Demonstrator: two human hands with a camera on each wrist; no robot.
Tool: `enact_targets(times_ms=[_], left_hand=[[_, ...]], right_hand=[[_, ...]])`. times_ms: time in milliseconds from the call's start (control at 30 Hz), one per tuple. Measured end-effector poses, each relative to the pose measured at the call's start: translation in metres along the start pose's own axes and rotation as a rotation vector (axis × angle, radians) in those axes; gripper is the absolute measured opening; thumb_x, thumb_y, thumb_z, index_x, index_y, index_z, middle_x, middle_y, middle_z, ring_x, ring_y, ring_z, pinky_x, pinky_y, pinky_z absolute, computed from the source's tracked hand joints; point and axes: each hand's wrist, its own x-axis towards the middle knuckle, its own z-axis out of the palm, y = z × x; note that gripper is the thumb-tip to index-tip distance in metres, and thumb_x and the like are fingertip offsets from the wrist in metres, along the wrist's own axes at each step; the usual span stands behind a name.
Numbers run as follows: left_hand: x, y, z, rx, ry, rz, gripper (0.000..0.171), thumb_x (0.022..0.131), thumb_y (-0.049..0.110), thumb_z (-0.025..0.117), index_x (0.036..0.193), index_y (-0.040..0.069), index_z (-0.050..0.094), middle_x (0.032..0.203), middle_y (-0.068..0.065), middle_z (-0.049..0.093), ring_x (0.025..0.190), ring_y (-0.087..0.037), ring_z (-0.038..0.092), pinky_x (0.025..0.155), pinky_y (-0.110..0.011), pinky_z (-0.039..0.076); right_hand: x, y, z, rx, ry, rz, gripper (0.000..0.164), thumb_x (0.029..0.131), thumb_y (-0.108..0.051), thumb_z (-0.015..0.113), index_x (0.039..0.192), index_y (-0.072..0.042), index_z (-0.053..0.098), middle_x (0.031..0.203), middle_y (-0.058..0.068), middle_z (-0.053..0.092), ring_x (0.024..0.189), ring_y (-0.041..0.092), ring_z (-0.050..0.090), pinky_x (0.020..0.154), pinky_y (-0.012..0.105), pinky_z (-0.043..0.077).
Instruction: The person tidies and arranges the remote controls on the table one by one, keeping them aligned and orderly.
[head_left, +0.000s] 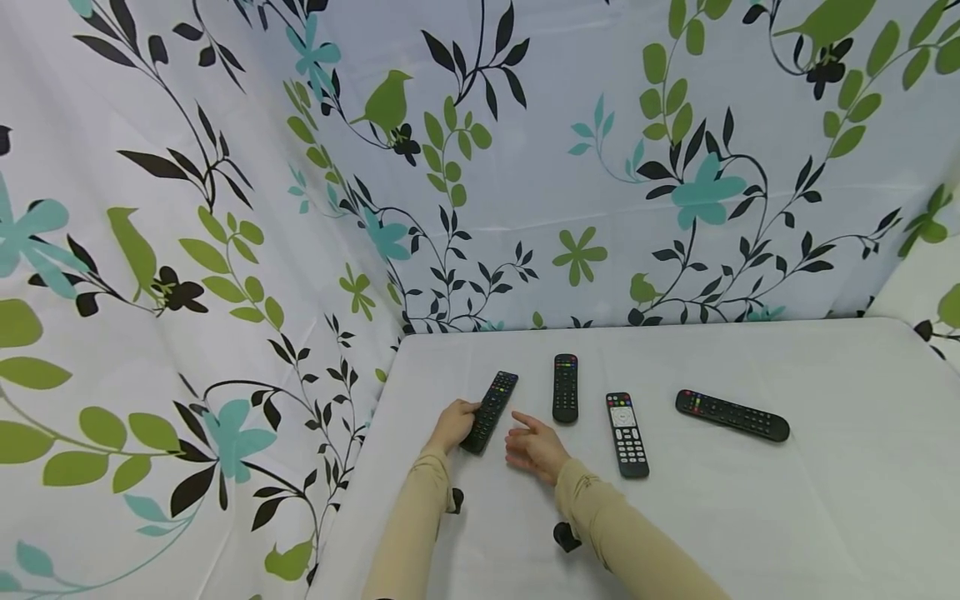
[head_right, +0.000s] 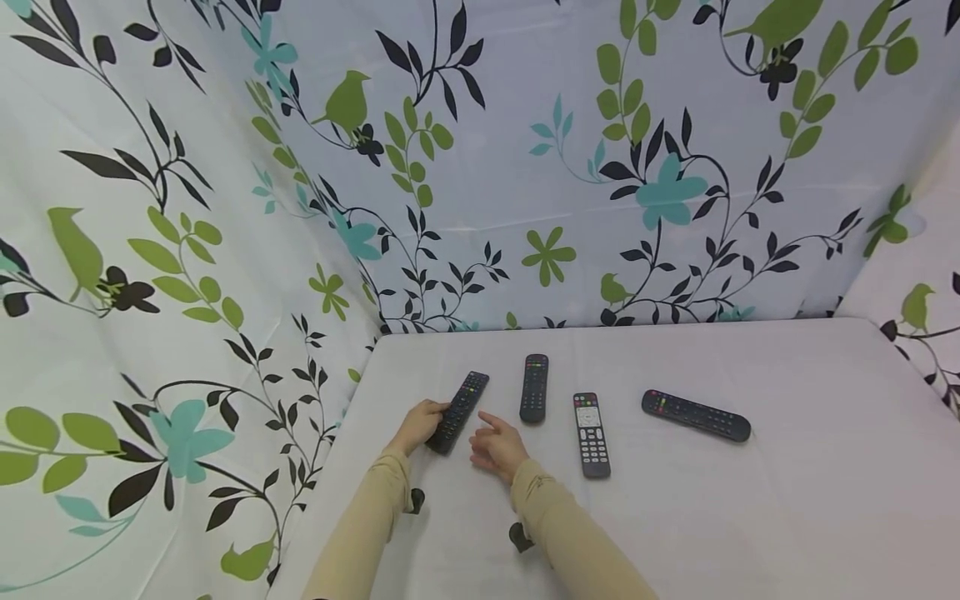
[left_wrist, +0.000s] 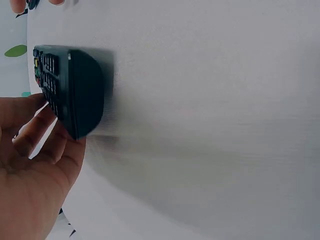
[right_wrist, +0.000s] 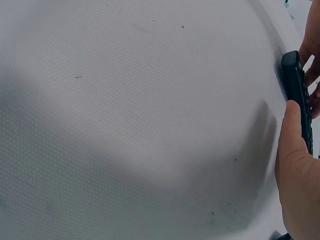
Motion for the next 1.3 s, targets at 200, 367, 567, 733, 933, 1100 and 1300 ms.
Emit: enact_targets(times_ms=[200, 367, 567, 733, 933, 1100, 1300], left_hand=[[-0.003, -0.009, 0.002, -0.061, -0.013, 0.008, 0.037, 0.086, 0.003, 0.044, 0.119, -0.001, 0.061, 0.108, -0.020, 0.062, 0.096, -0.029, 0.058, 0.083, -0.038, 0.048], [-0.007, -0.020, 0.003, -0.221, -0.056, -0.047, 0.043, 0.080, 0.000, 0.054, 0.123, 0.000, 0.058, 0.113, -0.021, 0.061, 0.089, -0.021, 0.051, 0.074, -0.028, 0.047], [-0.012, -0.026, 0.008, -0.376, -0.089, -0.097, 0.051, 0.078, 0.000, 0.064, 0.128, -0.001, 0.053, 0.120, -0.023, 0.059, 0.096, -0.020, 0.057, 0.087, -0.035, 0.052], [-0.014, -0.025, 0.015, -0.504, -0.047, -0.106, 0.051, 0.078, -0.005, 0.062, 0.128, -0.005, 0.052, 0.120, -0.026, 0.057, 0.083, -0.011, 0.057, 0.078, -0.029, 0.056], [-0.022, -0.020, 0.020, -0.622, -0.006, -0.109, 0.047, 0.082, -0.007, 0.058, 0.128, -0.010, 0.049, 0.124, -0.030, 0.053, 0.092, -0.018, 0.063, 0.082, -0.031, 0.056], [-0.030, -0.008, 0.016, -0.648, 0.004, -0.119, 0.044, 0.083, -0.007, 0.056, 0.126, -0.012, 0.050, 0.124, -0.032, 0.052, 0.101, -0.030, 0.063, 0.084, -0.033, 0.055], [-0.031, -0.015, 0.019, -0.603, 0.021, -0.129, 0.041, 0.083, -0.005, 0.057, 0.124, -0.009, 0.053, 0.126, -0.029, 0.054, 0.104, -0.032, 0.062, 0.084, -0.033, 0.055]], right_hand=[[0.002, 0.001, 0.005, -0.005, 0.036, 0.001, 0.059, 0.085, 0.004, 0.056, 0.141, -0.004, 0.037, 0.129, 0.027, 0.044, 0.102, 0.027, 0.058, 0.087, 0.041, 0.054], [0.002, 0.003, 0.010, -0.056, 0.065, -0.003, 0.054, 0.087, 0.003, 0.054, 0.139, -0.002, 0.041, 0.124, 0.025, 0.049, 0.096, 0.022, 0.058, 0.087, 0.040, 0.054], [-0.001, 0.006, 0.014, -0.145, 0.094, -0.030, 0.051, 0.086, 0.002, 0.056, 0.136, 0.001, 0.044, 0.118, 0.023, 0.054, 0.088, 0.016, 0.058, 0.080, 0.034, 0.055], [-0.001, 0.005, 0.017, -0.230, 0.138, -0.060, 0.049, 0.083, 0.005, 0.058, 0.131, 0.004, 0.048, 0.115, 0.025, 0.057, 0.084, 0.013, 0.059, 0.078, 0.032, 0.056], [0.003, 0.008, 0.019, -0.337, 0.205, -0.082, 0.043, 0.080, 0.007, 0.059, 0.122, 0.007, 0.056, 0.112, 0.023, 0.063, 0.088, 0.014, 0.061, 0.076, 0.028, 0.056], [0.008, 0.013, 0.018, -0.355, 0.251, -0.088, 0.040, 0.078, 0.008, 0.059, 0.118, 0.008, 0.059, 0.111, 0.022, 0.065, 0.088, 0.015, 0.063, 0.074, 0.026, 0.056], [0.008, 0.018, 0.019, -0.399, 0.237, -0.112, 0.042, 0.076, 0.007, 0.059, 0.118, 0.007, 0.060, 0.105, 0.020, 0.068, 0.079, 0.010, 0.062, 0.068, 0.024, 0.056]])
